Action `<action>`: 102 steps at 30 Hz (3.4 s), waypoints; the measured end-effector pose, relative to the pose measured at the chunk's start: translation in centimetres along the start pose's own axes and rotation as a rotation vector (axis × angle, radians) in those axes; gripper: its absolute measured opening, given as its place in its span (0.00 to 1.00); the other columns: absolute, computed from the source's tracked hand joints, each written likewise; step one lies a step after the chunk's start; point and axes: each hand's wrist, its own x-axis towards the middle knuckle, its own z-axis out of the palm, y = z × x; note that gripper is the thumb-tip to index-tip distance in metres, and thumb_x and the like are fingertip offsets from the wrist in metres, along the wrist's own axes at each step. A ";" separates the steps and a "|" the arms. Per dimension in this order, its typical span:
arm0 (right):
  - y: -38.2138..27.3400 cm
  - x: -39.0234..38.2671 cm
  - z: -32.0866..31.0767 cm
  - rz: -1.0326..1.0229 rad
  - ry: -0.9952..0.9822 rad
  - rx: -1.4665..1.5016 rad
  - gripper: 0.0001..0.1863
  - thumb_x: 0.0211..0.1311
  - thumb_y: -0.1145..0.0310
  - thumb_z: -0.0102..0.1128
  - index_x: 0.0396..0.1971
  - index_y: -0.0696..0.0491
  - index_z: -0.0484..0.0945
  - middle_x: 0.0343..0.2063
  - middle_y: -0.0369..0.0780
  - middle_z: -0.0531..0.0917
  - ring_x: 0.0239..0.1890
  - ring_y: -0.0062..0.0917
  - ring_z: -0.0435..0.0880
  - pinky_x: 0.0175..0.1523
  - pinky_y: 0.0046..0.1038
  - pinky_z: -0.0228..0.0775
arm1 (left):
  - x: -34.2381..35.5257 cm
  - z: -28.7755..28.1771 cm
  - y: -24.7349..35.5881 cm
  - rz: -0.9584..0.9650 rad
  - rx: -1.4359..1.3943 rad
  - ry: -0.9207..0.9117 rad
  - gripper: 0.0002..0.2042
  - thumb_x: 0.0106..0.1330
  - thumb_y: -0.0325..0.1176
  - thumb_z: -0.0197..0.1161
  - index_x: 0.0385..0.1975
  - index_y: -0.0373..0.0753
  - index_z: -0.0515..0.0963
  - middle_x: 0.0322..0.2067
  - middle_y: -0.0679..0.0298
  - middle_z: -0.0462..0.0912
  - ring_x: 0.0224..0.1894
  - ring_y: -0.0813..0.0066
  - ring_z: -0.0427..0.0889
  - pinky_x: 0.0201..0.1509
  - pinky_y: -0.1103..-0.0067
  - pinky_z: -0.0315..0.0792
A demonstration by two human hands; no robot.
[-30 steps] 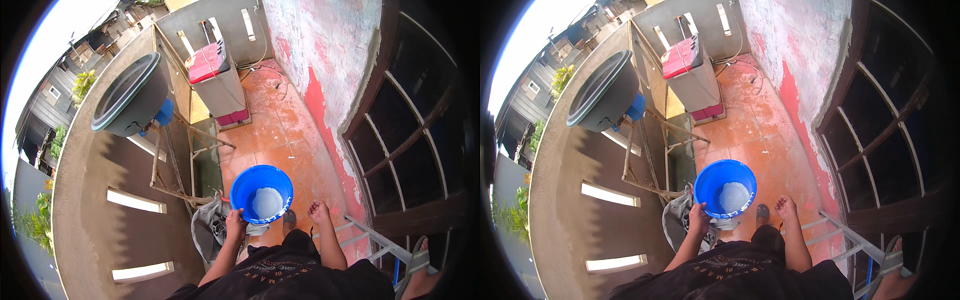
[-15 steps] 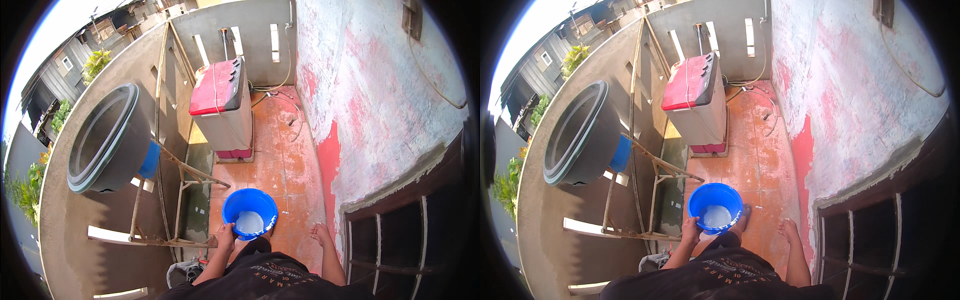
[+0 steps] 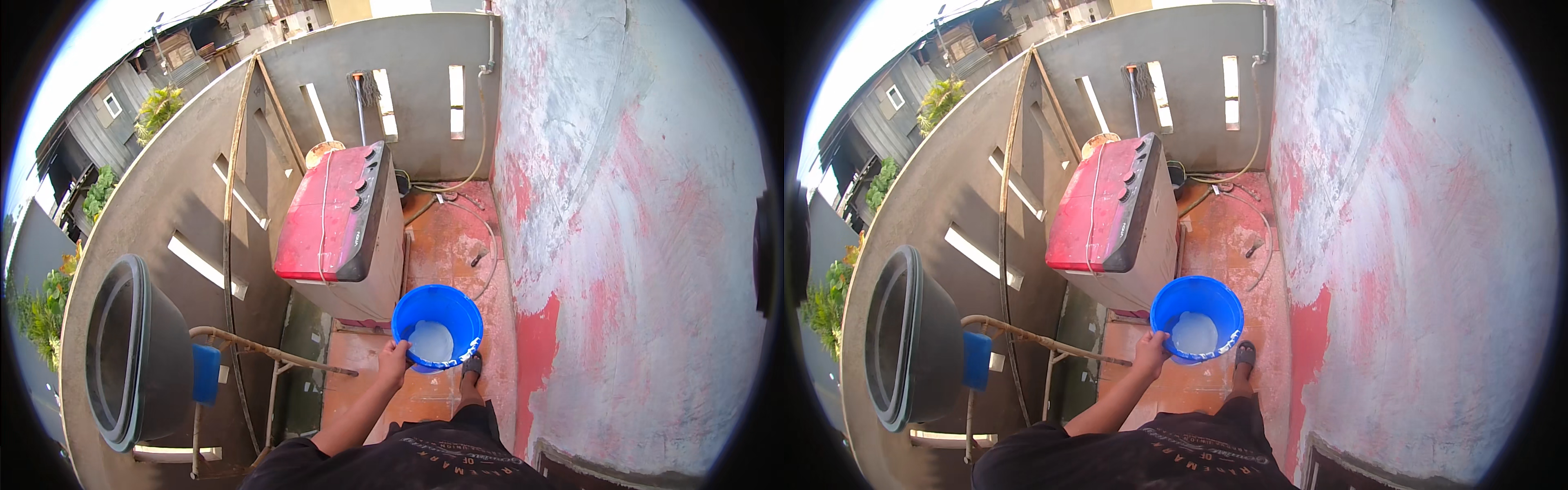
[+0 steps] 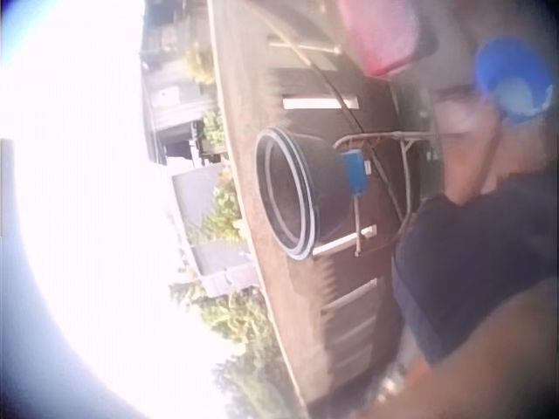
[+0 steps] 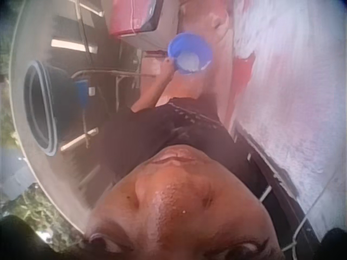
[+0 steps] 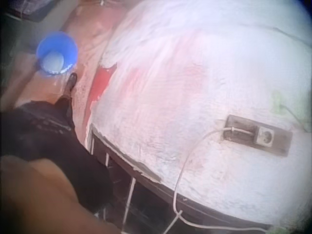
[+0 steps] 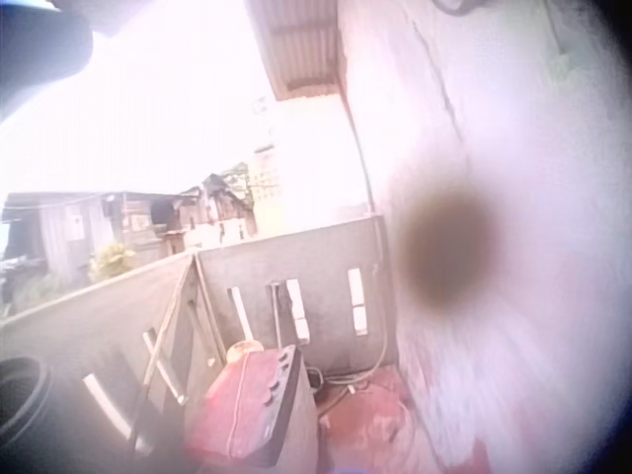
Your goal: The person fills a blue bucket with water, then scoops white paint from a can into the bucket. They stir the mixture with a trowel and later with a paintbrush, preparing a paint mixture on a tiled balcony.
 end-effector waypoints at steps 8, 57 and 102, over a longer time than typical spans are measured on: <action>-32.9 2.8 6.0 -0.184 -0.108 -0.234 0.16 0.69 0.62 0.52 0.50 0.54 0.75 0.36 0.44 0.81 0.35 0.36 0.83 0.35 0.40 0.76 | 12.1 11.5 5.3 0.039 -0.236 0.131 0.06 0.65 0.28 0.58 0.39 0.43 0.72 0.34 0.65 0.80 0.35 0.70 0.81 0.44 0.67 0.79; -174.6 -36.6 62.3 -2.125 0.826 -0.616 0.19 0.75 0.56 0.59 0.55 0.54 0.78 0.33 0.40 0.86 0.35 0.24 0.85 0.43 0.25 0.75 | 88.5 45.7 36.8 0.175 -0.428 0.631 0.11 0.69 0.20 0.54 0.49 0.36 0.77 0.41 0.64 0.83 0.40 0.77 0.82 0.48 0.75 0.79; -178.6 -32.0 57.7 -2.129 -0.126 -0.213 0.13 0.76 0.66 0.49 0.51 0.59 0.70 0.41 0.43 0.75 0.38 0.25 0.71 0.50 0.31 0.69 | 95.1 38.1 30.2 0.006 -0.474 0.589 0.15 0.68 0.23 0.52 0.53 0.35 0.75 0.48 0.61 0.83 0.49 0.69 0.83 0.56 0.67 0.79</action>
